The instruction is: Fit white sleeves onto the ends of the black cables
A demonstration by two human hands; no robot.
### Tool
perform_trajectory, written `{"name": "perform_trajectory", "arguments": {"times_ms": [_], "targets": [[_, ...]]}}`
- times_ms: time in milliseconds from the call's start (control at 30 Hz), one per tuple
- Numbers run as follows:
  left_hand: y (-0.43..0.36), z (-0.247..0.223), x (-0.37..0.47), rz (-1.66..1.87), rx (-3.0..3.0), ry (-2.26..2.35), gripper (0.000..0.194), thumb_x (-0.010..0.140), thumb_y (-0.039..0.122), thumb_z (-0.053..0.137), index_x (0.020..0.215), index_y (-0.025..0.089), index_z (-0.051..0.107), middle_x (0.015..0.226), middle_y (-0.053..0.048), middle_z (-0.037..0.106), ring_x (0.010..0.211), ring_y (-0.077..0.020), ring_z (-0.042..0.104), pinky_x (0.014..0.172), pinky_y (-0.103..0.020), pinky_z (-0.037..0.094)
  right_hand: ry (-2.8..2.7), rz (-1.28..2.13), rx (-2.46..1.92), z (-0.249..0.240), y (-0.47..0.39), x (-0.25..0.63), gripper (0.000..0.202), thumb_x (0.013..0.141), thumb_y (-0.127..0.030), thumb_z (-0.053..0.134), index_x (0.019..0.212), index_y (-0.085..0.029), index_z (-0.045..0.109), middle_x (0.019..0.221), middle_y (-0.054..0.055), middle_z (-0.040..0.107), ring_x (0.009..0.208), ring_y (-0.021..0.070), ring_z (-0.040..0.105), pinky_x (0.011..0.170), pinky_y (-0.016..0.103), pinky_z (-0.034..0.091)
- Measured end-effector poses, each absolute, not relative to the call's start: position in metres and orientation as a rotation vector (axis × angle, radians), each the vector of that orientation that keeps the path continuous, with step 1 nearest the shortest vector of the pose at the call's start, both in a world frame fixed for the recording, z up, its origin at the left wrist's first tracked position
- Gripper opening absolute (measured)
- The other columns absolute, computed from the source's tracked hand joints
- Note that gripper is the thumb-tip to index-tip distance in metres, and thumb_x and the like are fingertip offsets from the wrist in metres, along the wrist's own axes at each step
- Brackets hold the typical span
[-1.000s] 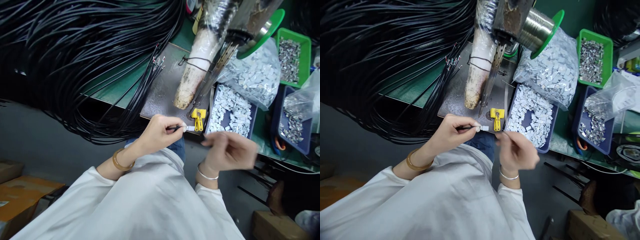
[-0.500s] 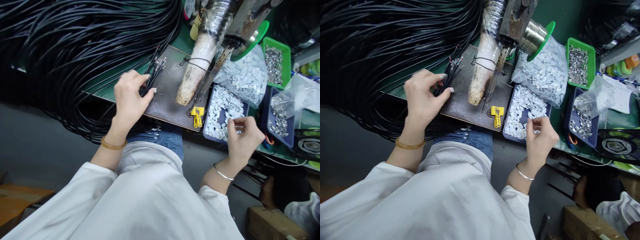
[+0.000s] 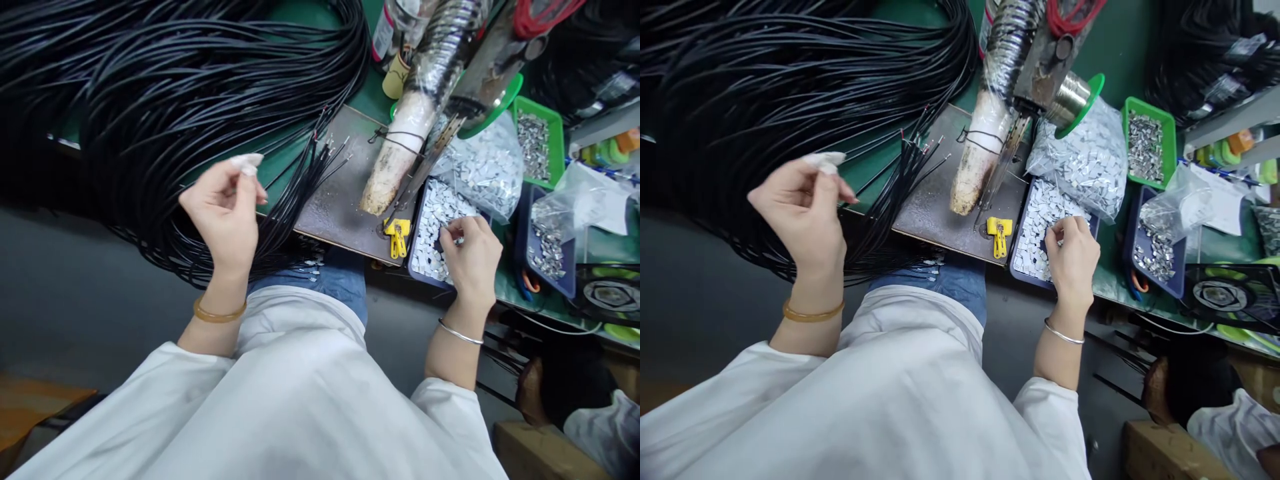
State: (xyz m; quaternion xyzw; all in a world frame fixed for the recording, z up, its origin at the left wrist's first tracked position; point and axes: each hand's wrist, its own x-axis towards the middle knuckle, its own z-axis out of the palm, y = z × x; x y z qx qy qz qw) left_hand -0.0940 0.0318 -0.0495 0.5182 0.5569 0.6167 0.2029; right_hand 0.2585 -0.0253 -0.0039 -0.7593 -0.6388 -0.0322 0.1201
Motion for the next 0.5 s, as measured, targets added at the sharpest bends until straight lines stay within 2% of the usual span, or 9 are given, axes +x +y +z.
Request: {"name": "perform_trajectory", "arguments": {"times_ms": [67,133,200,267,400,500], "targets": [[0.035,-0.048,-0.093,1.819,1.444,1.555,0.05,0.093,0.068,0.053,0.1,0.02,0.065,0.079,0.012,0.065,0.056,0.0027,0.048,0.054,-0.021,0.048,-1.877,-0.068,-2.196,-0.005,-0.023,0.259,0.013,0.083,-0.021,0.056,0.075,-0.024,0.046,0.083,0.002,0.057,0.072,0.0165,0.05,0.066,0.031,0.031],[0.034,-0.043,-0.088,1.796,1.447,1.486,0.043,0.093,0.063,0.06,0.106,0.022,0.067,0.084,0.007,0.065,0.062,-0.0011,0.052,0.054,-0.023,0.049,-1.892,-0.081,-2.19,-0.006,-0.023,0.259,0.015,0.083,-0.02,0.054,0.073,-0.024,0.044,0.078,0.001,0.055,0.071,0.0165,0.049,0.066,0.031,0.031],[0.029,-0.037,-0.08,1.678,1.484,1.419,0.033,0.088,0.05,0.074,0.108,0.024,0.071,0.088,0.002,0.067,0.069,-0.0068,0.057,0.054,-0.025,0.048,-1.914,-0.101,-2.187,-0.006,-0.025,0.258,0.016,0.083,-0.019,0.054,0.072,-0.024,0.043,0.076,0.0,0.054,0.069,0.016,0.048,0.065,0.03,0.031],[0.025,-0.034,-0.072,1.538,1.52,1.392,0.024,0.082,0.035,0.08,0.103,0.024,0.075,0.088,0.0,0.067,0.071,-0.0098,0.058,0.054,-0.026,0.044,-1.927,-0.093,-2.177,-0.005,-0.03,0.258,0.016,0.083,-0.019,0.055,0.072,-0.024,0.044,0.075,0.0,0.055,0.067,0.015,0.048,0.065,0.03,0.032],[0.027,-0.037,-0.064,1.5,1.509,1.419,0.009,0.08,0.02,0.077,0.088,0.021,0.073,0.075,0.002,0.062,0.064,-0.0081,0.054,0.057,-0.026,0.042,-1.895,-0.009,-2.105,-0.004,-0.036,0.259,0.013,0.084,-0.02,0.056,0.073,-0.023,0.048,0.088,0.002,0.064,0.071,0.0142,0.055,0.068,0.029,0.04],[0.031,-0.039,-0.066,1.617,1.342,1.403,0.015,0.079,0.019,0.077,0.082,0.021,0.062,0.069,0.006,0.06,0.057,-0.0058,0.052,0.052,-0.025,0.04,-1.891,-0.032,-2.08,-0.007,-0.035,0.26,0.013,0.084,-0.019,0.056,0.074,-0.023,0.049,0.083,0.001,0.063,0.07,0.0139,0.054,0.068,0.029,0.039]]}}
